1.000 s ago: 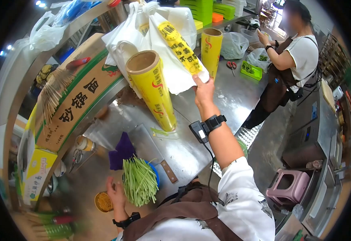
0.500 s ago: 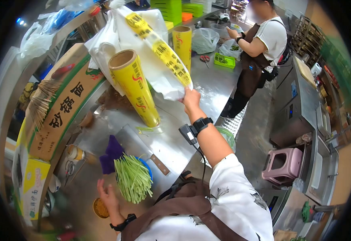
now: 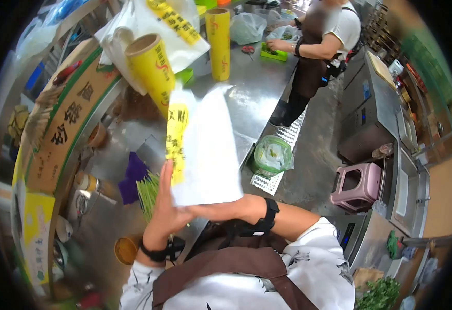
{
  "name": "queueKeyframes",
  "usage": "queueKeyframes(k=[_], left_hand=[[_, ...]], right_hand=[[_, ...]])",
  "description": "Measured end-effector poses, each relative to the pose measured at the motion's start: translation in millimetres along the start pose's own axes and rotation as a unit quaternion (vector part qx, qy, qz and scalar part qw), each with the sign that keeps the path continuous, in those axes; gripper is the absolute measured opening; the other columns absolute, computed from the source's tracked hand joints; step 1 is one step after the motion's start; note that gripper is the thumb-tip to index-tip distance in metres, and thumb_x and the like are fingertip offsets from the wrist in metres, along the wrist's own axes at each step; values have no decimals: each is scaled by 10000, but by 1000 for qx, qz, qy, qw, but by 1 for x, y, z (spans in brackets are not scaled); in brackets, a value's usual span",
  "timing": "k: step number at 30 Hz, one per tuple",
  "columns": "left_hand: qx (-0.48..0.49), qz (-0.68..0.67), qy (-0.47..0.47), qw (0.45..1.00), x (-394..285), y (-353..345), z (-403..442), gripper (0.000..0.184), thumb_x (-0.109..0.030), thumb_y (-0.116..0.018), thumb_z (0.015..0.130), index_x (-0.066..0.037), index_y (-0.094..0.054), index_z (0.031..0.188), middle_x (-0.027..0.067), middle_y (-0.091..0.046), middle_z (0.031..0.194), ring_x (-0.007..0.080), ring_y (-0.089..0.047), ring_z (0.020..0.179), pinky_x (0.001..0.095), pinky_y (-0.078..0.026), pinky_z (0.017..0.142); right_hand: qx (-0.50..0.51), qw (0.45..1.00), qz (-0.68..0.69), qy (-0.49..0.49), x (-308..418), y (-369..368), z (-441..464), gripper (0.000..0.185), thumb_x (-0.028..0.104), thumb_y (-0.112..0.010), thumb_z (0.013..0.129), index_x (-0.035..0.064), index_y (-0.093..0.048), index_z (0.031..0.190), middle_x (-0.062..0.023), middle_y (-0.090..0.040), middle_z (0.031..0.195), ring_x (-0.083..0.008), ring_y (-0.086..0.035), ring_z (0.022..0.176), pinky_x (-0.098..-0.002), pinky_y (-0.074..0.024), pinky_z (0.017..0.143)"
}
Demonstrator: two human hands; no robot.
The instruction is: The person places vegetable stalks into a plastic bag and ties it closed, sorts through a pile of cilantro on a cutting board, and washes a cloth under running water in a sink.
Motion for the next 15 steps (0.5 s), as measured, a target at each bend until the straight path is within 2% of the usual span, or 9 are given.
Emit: queueKeyframes(k=[1, 2, 4, 5, 8, 10, 12, 14, 15], left_hand=[[-72, -140, 48, 986, 10, -10, 3, 753, -95, -683, 656, 3, -310, 1303, 216, -413, 1257, 333, -436, 1154, 390, -355, 965], [-81, -135, 64, 985, 16, -11, 6, 753, -95, -683, 656, 3, -310, 1303, 216, -413, 1257, 333, -436, 1154, 390, -355, 965], [-123, -188, 177, 958, 36, -7, 2, 540, -71, -621, 760, 46, -398, 1238, 149, -505, 1188, 256, -488, 1108, 361, -376, 945], [-134, -179, 195, 955, 47, -5, -5, 540, -71, -621, 760, 46, -398, 1238, 149, -505, 1188, 256, -488, 1108, 361, -376, 945], [-237, -595, 264, 722, 76, 7, -21, 351, -207, -424, 897, 39, -490, 1138, 139, -552, 1126, 253, -537, 1026, 384, -422, 897], [-192, -702, 259, 634, 71, 16, -17, 405, -297, -392, 897, 13, -506, 1132, 145, -567, 1106, 284, -549, 1017, 402, -437, 890], [-213, -728, 235, 607, 73, 20, -29, 433, -331, -389, 894, 8, -503, 1139, 148, -560, 1120, 293, -539, 1032, 416, -429, 900], [-237, -745, 191, 594, 76, 24, -35, 467, -379, -400, 884, -7, -499, 1150, 143, -555, 1137, 297, -531, 1044, 436, -418, 920], [-249, -739, 186, 598, 76, 25, -38, 464, -376, -403, 884, -8, -500, 1149, 142, -556, 1137, 296, -532, 1043, 436, -419, 918]], right_hand=[[105, 991, 70, -49, -1, -9, -2, 498, 313, -650, 767, 1, -512, 1130, -200, -543, 1076, -307, -481, 1072, -371, -367, 908], [41, 991, 121, -27, -5, -9, -5, 518, 404, -659, 740, -35, -565, 999, -254, -518, 1090, -334, -494, 1038, -427, -368, 907], [205, 869, 229, -387, -11, 12, -3, 494, 374, -655, 754, -39, -558, 1007, -248, -522, 1085, -293, -505, 1041, -399, -387, 892], [123, 899, 266, -326, -21, 18, 0, 475, 361, -639, 773, -41, -557, 1013, -229, -534, 1077, -273, -510, 1035, -380, -395, 884], [-62, 961, 151, -223, -90, 18, -10, 410, 326, -592, 826, -31, -561, 1026, -154, -575, 1047, -212, -535, 991, -330, -410, 862], [-32, 952, 149, -266, -128, -2, -29, 401, 316, -567, 844, -20, -548, 1063, -138, -573, 1055, -209, -533, 999, -320, -408, 871], [-3, 940, 140, -310, -149, -21, -43, 394, 306, -543, 863, -8, -536, 1100, -122, -572, 1063, -205, -531, 1007, -310, -407, 880], [163, 768, 415, -460, -162, -56, -59, 512, 419, -485, 881, -11, -513, 1158, -122, -539, 1146, -211, -512, 1042, -318, -387, 913], [204, 720, 486, -452, -157, -69, -61, 598, 486, -431, 886, -4, -462, 1227, -120, -515, 1188, -202, -497, 1073, -324, -376, 929]])
Point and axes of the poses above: each hand's wrist, its own z-axis towards the middle knuckle, its own y-axis out of the back of the hand, x = y × z, the point moved 4 cm from there along z, towards the middle knuckle
